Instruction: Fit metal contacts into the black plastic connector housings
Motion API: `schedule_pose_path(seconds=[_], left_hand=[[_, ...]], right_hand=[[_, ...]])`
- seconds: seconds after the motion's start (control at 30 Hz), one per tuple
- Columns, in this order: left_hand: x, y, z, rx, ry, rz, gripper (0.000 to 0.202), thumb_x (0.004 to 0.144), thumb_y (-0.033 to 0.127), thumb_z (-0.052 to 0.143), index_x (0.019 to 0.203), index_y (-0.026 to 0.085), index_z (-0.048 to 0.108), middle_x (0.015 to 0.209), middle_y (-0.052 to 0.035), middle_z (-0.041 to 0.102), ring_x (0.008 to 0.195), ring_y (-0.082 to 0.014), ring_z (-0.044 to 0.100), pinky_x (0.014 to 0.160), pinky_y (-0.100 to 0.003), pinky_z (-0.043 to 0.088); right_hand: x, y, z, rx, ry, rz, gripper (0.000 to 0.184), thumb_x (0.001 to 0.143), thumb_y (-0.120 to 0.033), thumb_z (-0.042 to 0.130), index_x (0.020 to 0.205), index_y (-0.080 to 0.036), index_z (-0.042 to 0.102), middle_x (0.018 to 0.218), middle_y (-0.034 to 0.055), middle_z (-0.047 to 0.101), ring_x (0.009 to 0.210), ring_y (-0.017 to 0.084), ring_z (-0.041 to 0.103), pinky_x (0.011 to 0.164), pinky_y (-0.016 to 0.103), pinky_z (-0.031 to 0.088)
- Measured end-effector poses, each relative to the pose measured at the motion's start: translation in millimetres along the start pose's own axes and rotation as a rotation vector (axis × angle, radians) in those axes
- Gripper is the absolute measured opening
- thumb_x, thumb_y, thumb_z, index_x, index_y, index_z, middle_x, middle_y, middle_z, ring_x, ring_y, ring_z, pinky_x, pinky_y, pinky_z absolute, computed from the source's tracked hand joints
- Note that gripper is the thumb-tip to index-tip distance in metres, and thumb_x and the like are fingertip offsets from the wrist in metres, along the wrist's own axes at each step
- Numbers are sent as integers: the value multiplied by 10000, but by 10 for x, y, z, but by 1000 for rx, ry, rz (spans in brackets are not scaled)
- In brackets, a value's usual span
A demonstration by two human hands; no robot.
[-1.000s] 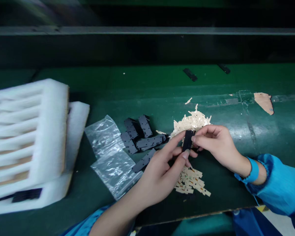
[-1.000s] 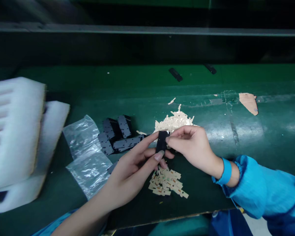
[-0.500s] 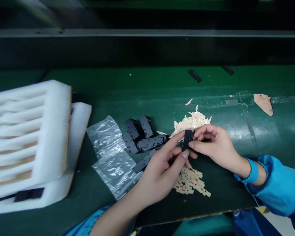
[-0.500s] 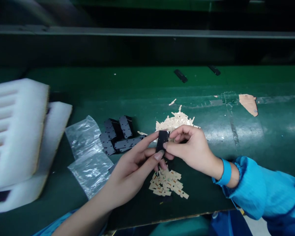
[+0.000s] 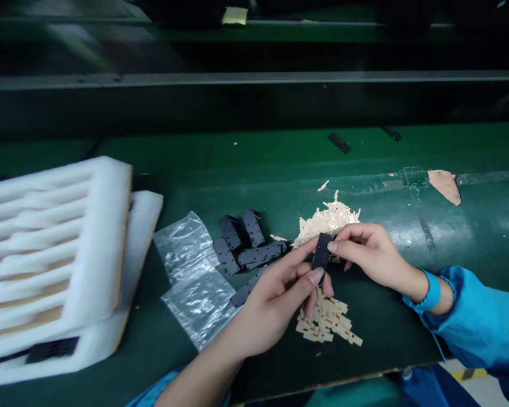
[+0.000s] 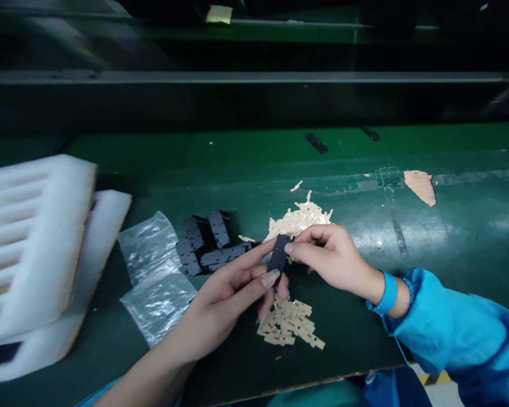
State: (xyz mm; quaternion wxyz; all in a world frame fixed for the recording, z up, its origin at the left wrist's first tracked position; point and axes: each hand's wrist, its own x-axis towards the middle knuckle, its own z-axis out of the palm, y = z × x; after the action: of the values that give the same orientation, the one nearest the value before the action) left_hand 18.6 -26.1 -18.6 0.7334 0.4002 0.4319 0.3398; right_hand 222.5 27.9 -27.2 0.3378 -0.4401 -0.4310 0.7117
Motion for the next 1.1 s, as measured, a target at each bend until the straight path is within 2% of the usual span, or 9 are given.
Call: schedule_pose_path(seconds=[0.23,0.37,0.47,0.57,0.7,0.77,0.83,0.9,1.1], left_hand=[[31,19,-21,-98,-49,23,583,1028,314,671,1579,239,498,806,-33,747,522,-81,582,544,-210,490],[26,25,-91,-216,-192,-38,547,1017,321,678,1546,261,552,749,-19,704,436,-44,468,429,-160,368],[41,53,-129,-309,-264,-99,580,999,328,691,1553,246,544,691,-1,660,397,-32,391,395,-147,314],[57,89,-142,-359,-273,-114,615,977,333,709,1557,220,538,652,5,636,379,-36,382,382,-148,303],[65,122,-133,-344,-233,-106,612,962,338,725,1537,202,565,642,0,634,381,-43,389,374,-150,289],[67,133,-124,-317,-231,-115,616,957,357,730,1530,193,573,642,-2,634,387,-47,384,367,-153,271],[68,140,-114,-297,-241,-119,616,953,378,729,1519,183,585,637,-4,629,393,-54,383,361,-158,251],[70,140,-110,-286,-252,-117,601,955,391,721,1504,177,601,632,-3,621,399,-56,376,363,-163,234],[72,116,-126,-275,-277,-139,604,961,409,702,1506,171,597,632,3,594,408,-52,329,380,-172,208]], right_hand=[[-15,7,-17,-86,-38,-125,237,789,-346,873,741,-181,711,668,-35,619,613,104,516,590,256,419],[14,-14,-74,-69,-194,-148,326,790,-425,883,712,-170,695,746,4,683,667,124,568,637,274,469],[39,-14,-136,-71,-280,-107,373,846,-488,830,717,-164,697,708,0,656,610,113,548,572,258,469],[35,-31,-188,-75,-217,-104,344,857,-498,820,798,-171,729,729,1,650,601,112,549,526,241,466],[-28,-128,-190,-175,-55,-251,305,740,-362,935,935,-212,755,895,23,645,783,153,607,539,226,465],[-61,-179,-162,-222,-11,-309,262,769,-346,910,932,-220,749,928,34,638,815,165,609,545,237,472],[-78,-212,-131,-233,0,-337,200,830,-368,856,875,-217,732,888,32,645,768,160,603,552,254,473],[-78,-226,-111,-223,-1,-339,216,863,-397,823,826,-214,714,832,23,649,711,151,593,548,264,461],[-57,-243,-115,-206,-24,-283,279,855,-444,826,791,-208,694,792,15,657,644,136,564,537,268,437]])
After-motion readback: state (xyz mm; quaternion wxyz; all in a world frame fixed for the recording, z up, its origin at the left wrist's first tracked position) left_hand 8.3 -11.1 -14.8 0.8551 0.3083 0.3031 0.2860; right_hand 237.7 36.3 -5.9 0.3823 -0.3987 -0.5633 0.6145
